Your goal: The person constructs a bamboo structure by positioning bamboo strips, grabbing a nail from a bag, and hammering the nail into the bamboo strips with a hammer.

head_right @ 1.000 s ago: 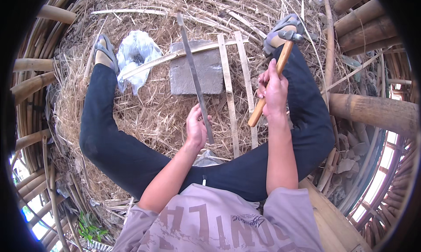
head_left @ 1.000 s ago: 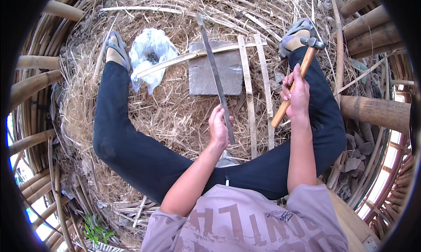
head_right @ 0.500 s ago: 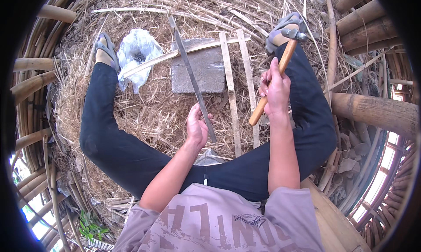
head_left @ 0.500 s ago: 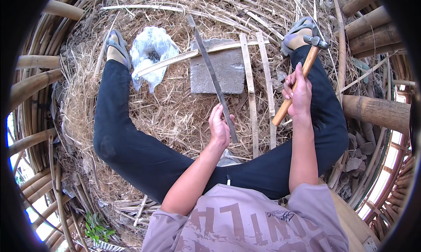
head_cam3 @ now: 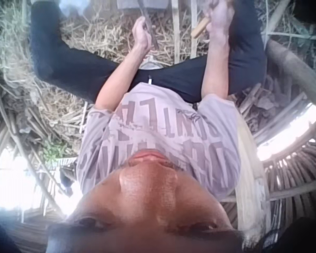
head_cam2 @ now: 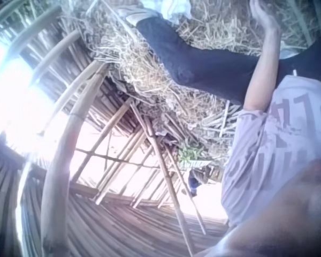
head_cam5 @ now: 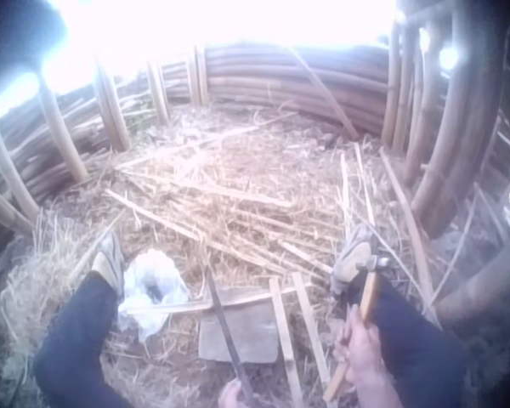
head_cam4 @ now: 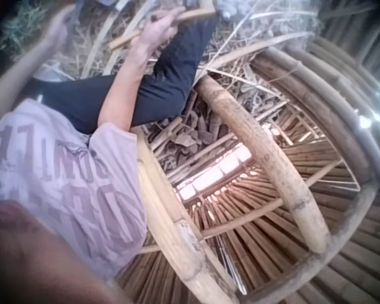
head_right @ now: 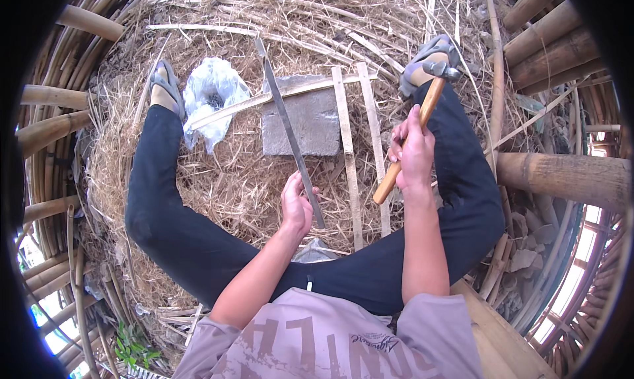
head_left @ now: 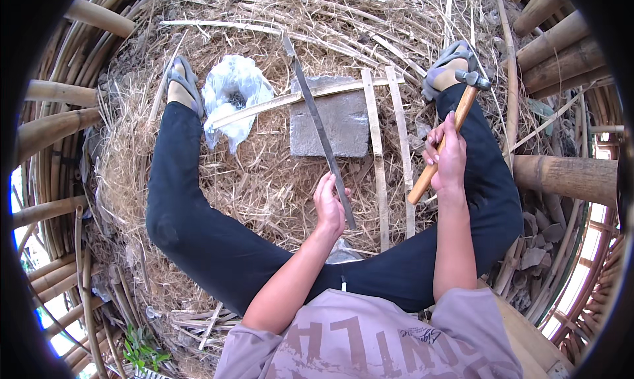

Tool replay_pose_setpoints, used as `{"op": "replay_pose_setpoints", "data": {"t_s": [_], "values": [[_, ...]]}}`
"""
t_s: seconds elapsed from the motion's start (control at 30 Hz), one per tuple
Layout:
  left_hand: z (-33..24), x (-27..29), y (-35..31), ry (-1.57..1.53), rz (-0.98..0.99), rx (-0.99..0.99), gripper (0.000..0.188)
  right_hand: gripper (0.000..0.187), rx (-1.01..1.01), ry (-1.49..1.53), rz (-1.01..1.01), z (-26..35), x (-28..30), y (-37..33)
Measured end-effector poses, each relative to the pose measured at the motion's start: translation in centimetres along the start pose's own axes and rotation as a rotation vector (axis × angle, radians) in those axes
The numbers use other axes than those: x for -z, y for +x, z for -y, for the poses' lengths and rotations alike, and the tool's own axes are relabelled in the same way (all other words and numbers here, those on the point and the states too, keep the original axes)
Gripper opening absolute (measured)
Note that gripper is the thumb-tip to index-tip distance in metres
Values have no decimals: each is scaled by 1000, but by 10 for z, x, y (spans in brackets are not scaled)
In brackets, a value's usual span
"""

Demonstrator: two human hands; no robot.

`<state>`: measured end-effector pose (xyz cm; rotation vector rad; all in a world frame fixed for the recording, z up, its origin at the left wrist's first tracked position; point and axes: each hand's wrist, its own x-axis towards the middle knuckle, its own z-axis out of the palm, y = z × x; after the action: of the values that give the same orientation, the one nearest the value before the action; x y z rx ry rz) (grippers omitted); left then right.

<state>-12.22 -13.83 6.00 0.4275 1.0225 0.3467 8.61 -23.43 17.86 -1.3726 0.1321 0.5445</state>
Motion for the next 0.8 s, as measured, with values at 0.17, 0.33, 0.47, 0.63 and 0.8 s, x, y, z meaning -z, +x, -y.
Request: {"op": "replay_pose_setpoints", "data": {"t_s": [0.17, 0.33, 0.47, 0.63, 0.8], "values": [[-6, -8, -7, -1, -39, 19, 32, 48, 2, 31, 16, 0, 2, -1], [-4, -8, -6, -26, -21, 14, 29, 48, -1, 53, 8, 1, 1, 0], [-5, -3, -7, 3, -11, -3, 28, 48, -11, 100, 28, -1, -2, -1], [-10, -4, -6, 122, 29, -125, 28, 47, -22, 206, 11, 5, 4, 0], [-27, -9, -3, 179, 107, -308, 31, 50, -2, 225, 3, 9, 10, 1]]}}
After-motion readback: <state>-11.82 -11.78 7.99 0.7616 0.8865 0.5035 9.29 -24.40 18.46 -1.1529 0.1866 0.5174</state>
